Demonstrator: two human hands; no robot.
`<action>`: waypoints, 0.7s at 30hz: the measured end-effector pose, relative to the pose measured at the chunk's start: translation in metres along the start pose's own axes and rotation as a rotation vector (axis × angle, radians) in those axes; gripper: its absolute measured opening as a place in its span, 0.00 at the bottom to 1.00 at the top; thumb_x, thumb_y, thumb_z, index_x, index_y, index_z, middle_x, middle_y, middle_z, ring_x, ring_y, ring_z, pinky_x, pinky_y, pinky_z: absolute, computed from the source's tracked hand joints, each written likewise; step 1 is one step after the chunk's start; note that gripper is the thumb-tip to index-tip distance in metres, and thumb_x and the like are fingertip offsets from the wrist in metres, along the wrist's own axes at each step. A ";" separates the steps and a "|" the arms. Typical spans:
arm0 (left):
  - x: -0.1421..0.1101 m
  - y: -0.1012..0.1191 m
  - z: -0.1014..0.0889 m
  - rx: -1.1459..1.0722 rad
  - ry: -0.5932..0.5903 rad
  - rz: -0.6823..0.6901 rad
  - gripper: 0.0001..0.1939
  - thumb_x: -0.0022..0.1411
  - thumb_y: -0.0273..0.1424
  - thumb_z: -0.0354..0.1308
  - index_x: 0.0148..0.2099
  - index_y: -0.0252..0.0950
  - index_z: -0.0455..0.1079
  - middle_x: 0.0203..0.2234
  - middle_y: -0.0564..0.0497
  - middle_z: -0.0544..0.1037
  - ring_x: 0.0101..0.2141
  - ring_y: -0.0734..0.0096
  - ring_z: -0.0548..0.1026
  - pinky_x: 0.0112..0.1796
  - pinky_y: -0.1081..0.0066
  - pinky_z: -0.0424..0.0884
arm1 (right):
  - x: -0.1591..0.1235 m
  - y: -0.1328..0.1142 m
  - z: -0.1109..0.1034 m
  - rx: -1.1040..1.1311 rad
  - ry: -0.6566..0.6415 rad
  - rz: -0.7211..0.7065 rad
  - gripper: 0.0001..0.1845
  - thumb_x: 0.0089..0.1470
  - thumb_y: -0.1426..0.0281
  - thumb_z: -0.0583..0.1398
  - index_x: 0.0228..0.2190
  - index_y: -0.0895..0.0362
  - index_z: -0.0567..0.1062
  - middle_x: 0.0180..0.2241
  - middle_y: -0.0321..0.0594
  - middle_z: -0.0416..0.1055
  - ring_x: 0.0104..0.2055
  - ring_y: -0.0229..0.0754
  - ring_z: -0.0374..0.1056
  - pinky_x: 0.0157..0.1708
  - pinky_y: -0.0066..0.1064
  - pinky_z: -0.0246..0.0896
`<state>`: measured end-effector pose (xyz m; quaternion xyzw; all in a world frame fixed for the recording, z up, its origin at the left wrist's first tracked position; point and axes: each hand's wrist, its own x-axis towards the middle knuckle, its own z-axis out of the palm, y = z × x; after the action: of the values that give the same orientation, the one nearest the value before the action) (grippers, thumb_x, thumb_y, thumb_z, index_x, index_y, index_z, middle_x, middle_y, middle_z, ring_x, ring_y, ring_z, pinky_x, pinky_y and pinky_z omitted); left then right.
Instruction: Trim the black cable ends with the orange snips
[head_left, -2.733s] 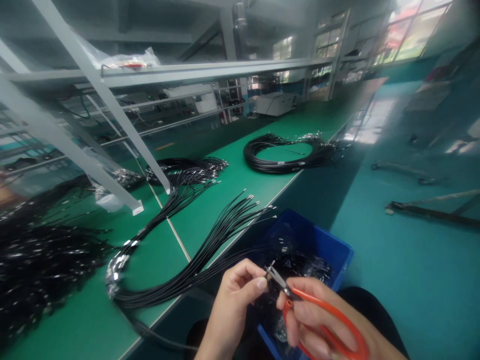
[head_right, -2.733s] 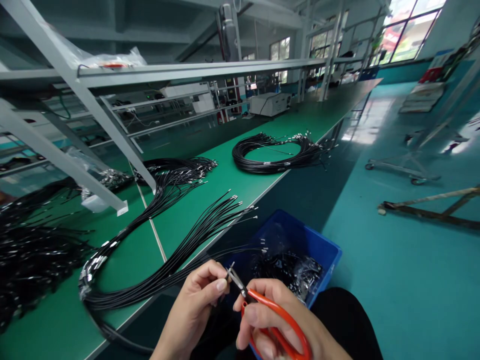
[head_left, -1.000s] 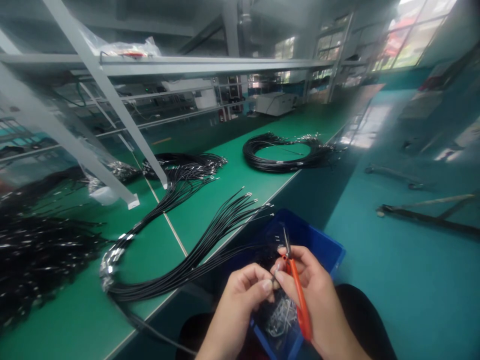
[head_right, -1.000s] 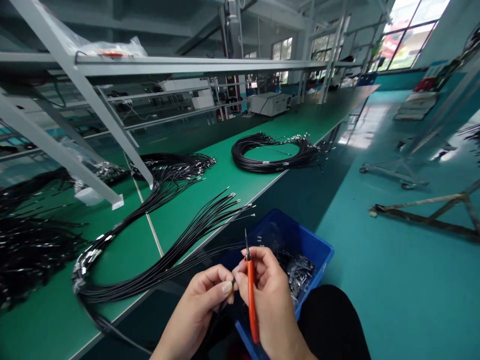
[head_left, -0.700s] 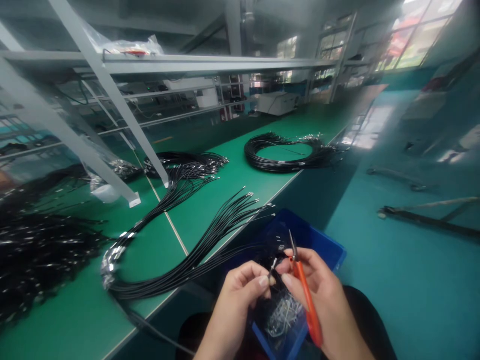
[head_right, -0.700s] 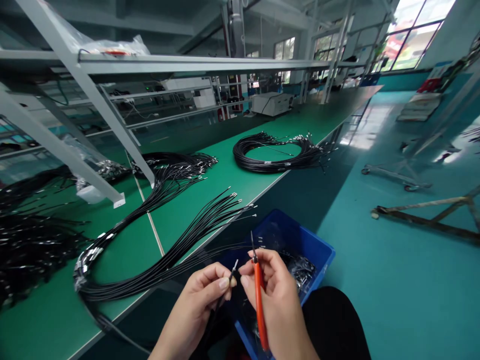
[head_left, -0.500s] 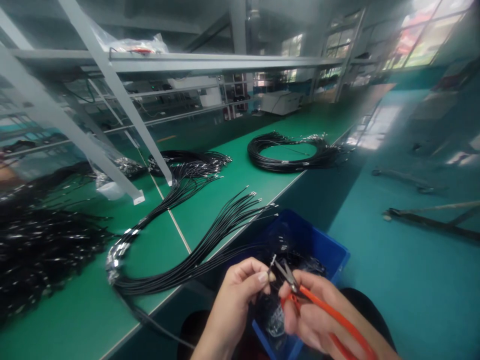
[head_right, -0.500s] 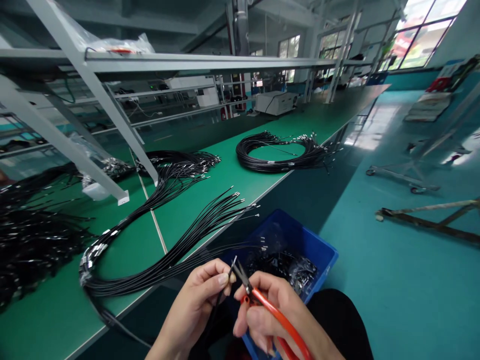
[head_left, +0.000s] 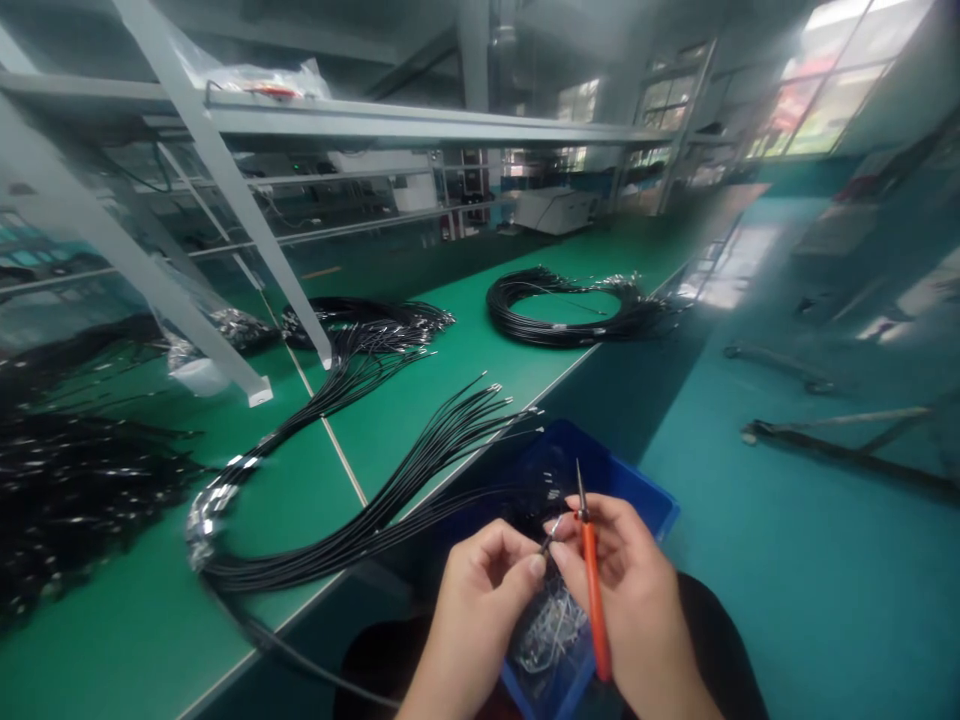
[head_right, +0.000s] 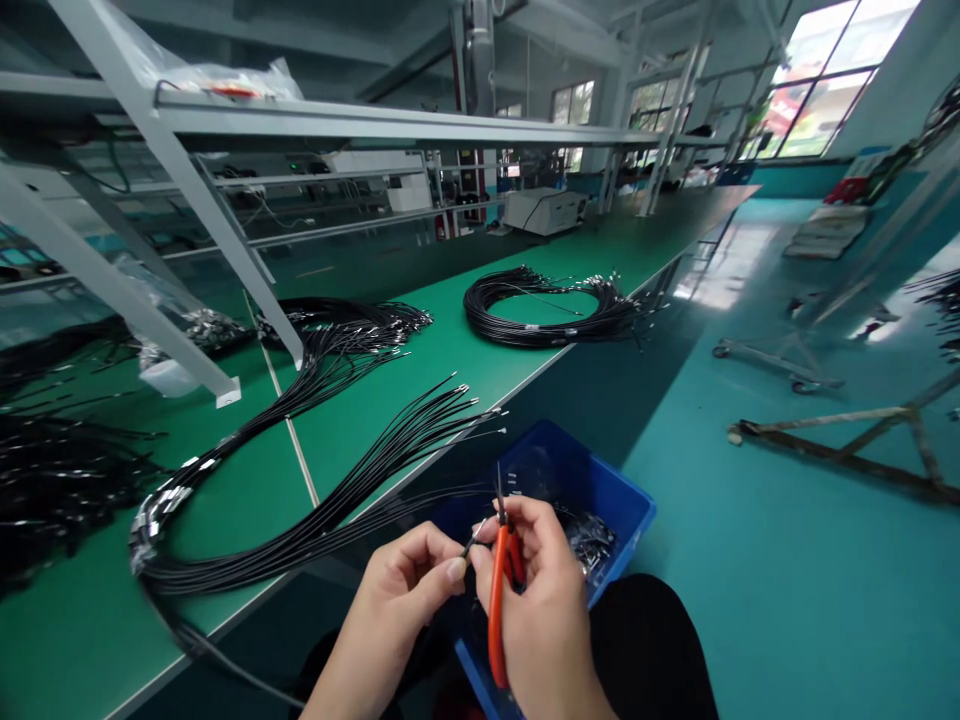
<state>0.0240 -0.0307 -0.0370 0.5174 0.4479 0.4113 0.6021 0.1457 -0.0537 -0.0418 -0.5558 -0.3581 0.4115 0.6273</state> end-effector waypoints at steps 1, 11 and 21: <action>0.000 -0.001 0.001 0.016 0.004 0.004 0.10 0.53 0.32 0.61 0.24 0.32 0.66 0.18 0.55 0.67 0.22 0.76 0.62 0.25 0.77 0.58 | -0.001 0.000 0.002 -0.013 0.020 0.001 0.16 0.44 0.67 0.64 0.37 0.52 0.69 0.31 0.37 0.73 0.35 0.43 0.70 0.36 0.32 0.65; -0.003 0.000 0.003 0.163 0.063 0.002 0.08 0.53 0.31 0.59 0.25 0.33 0.68 0.19 0.53 0.70 0.23 0.72 0.65 0.26 0.75 0.61 | -0.007 0.008 0.003 -0.257 0.089 -0.156 0.11 0.50 0.66 0.59 0.38 0.52 0.69 0.32 0.39 0.75 0.34 0.44 0.72 0.33 0.32 0.68; -0.006 0.004 0.001 0.168 0.101 0.035 0.06 0.54 0.28 0.56 0.25 0.33 0.68 0.20 0.52 0.71 0.24 0.71 0.67 0.27 0.75 0.62 | -0.008 0.010 0.001 -0.636 0.074 -0.760 0.13 0.48 0.78 0.57 0.37 0.52 0.70 0.26 0.36 0.75 0.26 0.41 0.71 0.28 0.29 0.66</action>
<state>0.0229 -0.0360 -0.0322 0.5524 0.5017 0.4081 0.5259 0.1403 -0.0606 -0.0517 -0.5642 -0.6205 0.0042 0.5446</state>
